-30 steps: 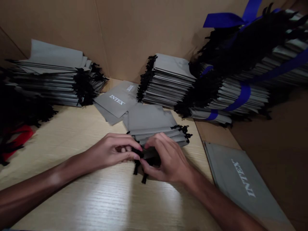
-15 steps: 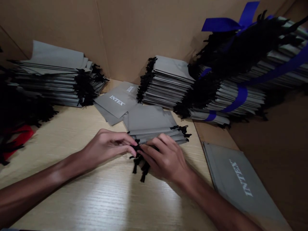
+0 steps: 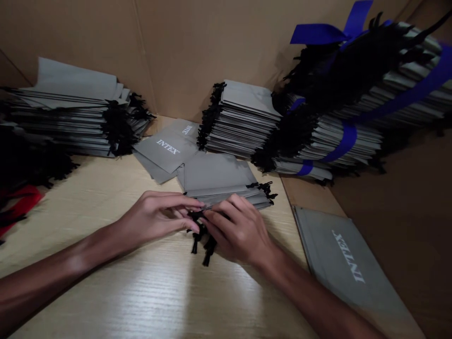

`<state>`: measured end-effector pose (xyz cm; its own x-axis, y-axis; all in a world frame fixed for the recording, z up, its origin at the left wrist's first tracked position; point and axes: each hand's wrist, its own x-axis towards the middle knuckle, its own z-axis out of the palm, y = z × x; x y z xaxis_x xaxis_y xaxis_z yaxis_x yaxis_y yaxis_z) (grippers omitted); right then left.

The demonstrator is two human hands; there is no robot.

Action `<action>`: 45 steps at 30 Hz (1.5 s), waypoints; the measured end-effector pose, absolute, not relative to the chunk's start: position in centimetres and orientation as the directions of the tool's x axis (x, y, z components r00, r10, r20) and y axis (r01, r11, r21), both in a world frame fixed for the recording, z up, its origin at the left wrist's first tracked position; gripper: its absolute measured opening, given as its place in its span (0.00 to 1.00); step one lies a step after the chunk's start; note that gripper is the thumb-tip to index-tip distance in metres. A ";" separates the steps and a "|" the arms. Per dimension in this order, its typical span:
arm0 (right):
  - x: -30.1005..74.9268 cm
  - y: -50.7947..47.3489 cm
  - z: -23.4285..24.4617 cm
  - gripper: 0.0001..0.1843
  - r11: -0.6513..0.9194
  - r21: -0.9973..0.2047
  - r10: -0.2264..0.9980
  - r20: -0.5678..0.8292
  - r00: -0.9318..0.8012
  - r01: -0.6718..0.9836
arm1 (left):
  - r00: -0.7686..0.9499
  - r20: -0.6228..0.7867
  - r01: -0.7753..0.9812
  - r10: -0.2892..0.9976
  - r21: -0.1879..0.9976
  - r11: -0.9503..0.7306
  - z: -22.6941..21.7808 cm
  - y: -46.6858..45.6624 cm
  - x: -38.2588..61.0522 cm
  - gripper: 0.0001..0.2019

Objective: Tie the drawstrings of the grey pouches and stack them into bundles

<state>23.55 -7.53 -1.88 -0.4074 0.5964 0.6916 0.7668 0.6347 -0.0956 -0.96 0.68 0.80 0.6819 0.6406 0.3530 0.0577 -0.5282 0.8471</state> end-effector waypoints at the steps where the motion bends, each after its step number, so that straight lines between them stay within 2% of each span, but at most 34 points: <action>1: 23.6 -7.5 -1.9 0.04 0.635 -0.096 0.596 0.692 -0.407 0.767 | 0.679 0.392 0.058 0.620 0.814 -0.577 0.6 0.6 -0.8 0.18; 5: 23.6 -7.5 -2.0 0.04 0.639 -0.092 0.591 0.694 -0.411 0.763 | 0.651 0.533 0.090 0.540 0.652 -0.753 0.2 0.3 -0.5 0.13; 7: 23.6 -7.5 -1.9 0.05 0.642 -0.086 0.590 0.690 -0.419 0.762 | 0.646 0.548 0.103 0.531 0.627 -0.772 0.3 0.2 -0.4 0.09; 18: 23.8 -6.9 -1.6 0.10 0.724 -0.023 0.533 0.654 -0.537 0.690 | 0.706 0.375 0.187 0.601 0.720 -0.668 1.1 0.0 -0.2 0.01; 27: 24.0 -7.0 -1.6 0.09 0.716 -0.101 0.574 0.648 -0.500 0.691 | 0.700 0.321 0.219 0.638 0.754 -0.619 1.8 0.0 -0.4 0.01; 36: 24.5 -7.0 -1.6 0.08 0.687 -0.121 0.581 0.683 -0.442 0.716 | 0.753 0.218 0.293 0.621 0.734 -0.613 1.0 0.6 -1.1 0.09; 45: 24.8 -6.9 -1.4 0.07 0.695 -0.101 0.560 0.698 -0.447 0.712 | 0.732 0.106 0.321 0.673 0.817 -0.479 1.7 0.6 -0.9 0.15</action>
<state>24.76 -6.90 -1.37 -0.4474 0.5596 0.6976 0.7116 0.6952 -0.1013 -0.93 0.59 1.70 0.7321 0.6729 0.1065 0.3214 -0.4789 0.8169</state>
